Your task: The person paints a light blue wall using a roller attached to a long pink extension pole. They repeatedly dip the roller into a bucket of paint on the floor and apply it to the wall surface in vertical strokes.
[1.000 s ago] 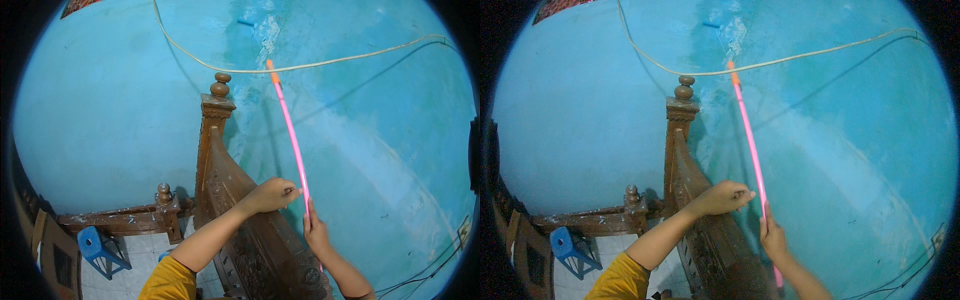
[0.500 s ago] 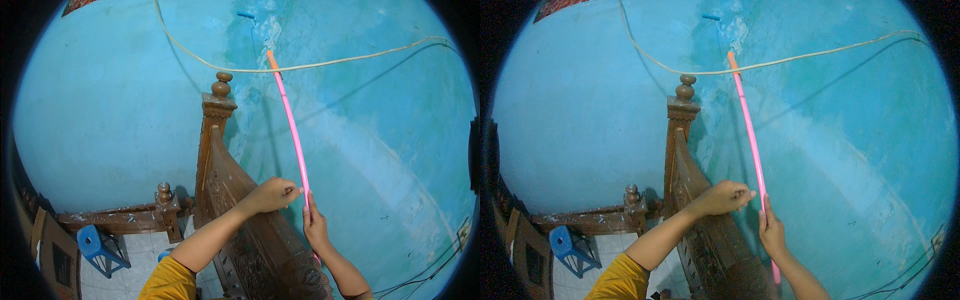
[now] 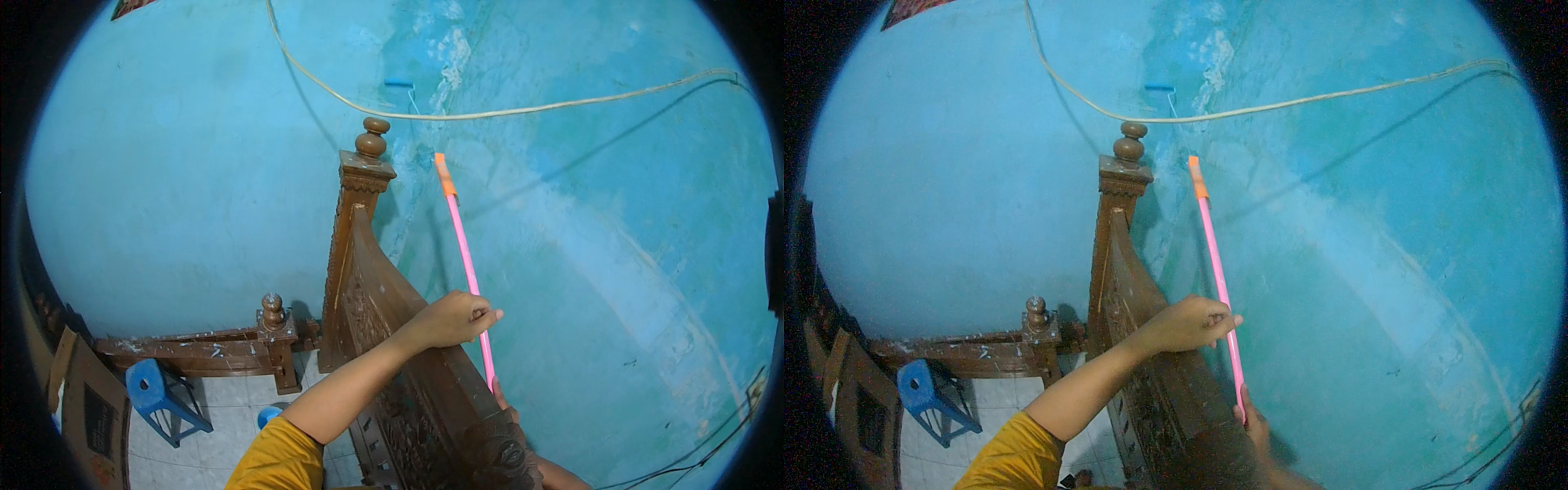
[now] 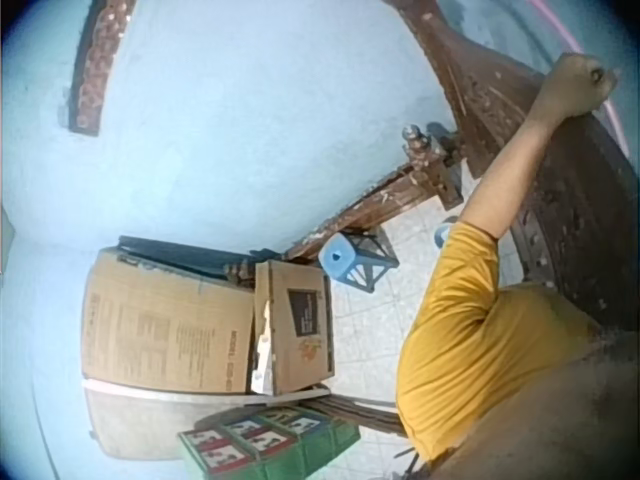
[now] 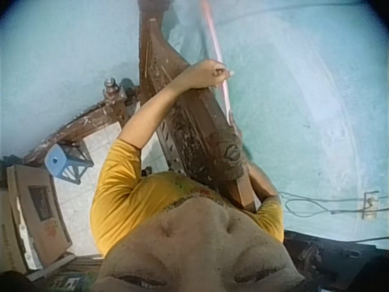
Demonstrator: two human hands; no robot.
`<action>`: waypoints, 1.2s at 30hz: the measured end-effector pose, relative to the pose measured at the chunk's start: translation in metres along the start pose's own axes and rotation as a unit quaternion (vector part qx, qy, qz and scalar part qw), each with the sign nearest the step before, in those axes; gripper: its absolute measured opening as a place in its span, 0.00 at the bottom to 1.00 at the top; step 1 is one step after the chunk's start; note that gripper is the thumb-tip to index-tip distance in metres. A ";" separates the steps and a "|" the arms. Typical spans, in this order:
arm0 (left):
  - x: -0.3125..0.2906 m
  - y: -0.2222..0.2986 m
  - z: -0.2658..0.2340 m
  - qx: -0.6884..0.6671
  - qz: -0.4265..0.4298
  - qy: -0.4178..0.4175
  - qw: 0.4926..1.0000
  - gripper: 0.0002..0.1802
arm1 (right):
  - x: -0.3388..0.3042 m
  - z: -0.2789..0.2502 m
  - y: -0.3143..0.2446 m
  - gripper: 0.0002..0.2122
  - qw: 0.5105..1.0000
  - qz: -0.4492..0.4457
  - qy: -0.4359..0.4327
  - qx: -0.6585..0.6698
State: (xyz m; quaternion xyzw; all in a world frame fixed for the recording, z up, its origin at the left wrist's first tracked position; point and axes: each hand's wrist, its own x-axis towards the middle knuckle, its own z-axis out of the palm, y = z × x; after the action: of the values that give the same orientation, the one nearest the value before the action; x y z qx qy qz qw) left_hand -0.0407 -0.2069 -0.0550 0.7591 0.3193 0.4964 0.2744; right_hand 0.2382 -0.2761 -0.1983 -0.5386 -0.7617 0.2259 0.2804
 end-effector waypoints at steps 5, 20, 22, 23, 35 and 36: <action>-0.004 -0.002 -0.003 0.007 -0.021 -0.019 1.000 0.25 | 0.033 0.003 -0.020 0.22 0.997 -0.049 0.064 -0.020; -0.003 -0.005 0.002 -0.018 0.013 0.037 0.999 0.25 | 0.035 0.033 -0.003 0.23 0.999 -0.028 0.020 0.041; -0.003 -0.001 0.001 -0.020 0.010 0.040 0.999 0.25 | 0.038 0.034 0.003 0.23 0.999 -0.017 0.015 0.048; -0.004 -0.002 0.001 0.005 0.008 0.030 1.000 0.23 | 0.034 0.039 0.007 0.23 0.998 -0.016 0.010 0.054; 0.003 -0.004 -0.002 0.067 0.006 -0.020 0.998 0.22 | 0.052 0.032 0.008 0.23 0.990 -0.104 0.063 0.068; 0.003 -0.003 -0.001 0.040 -0.006 -0.025 0.999 0.22 | 0.063 0.024 -0.007 0.23 0.988 -0.116 0.080 0.057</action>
State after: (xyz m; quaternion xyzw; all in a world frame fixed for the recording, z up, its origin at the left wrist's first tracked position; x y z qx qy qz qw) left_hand -0.0414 -0.2029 -0.0549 0.7795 0.3367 0.4626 0.2550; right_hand 0.2011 -0.2192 -0.2001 -0.4461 -0.7799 0.1913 0.3950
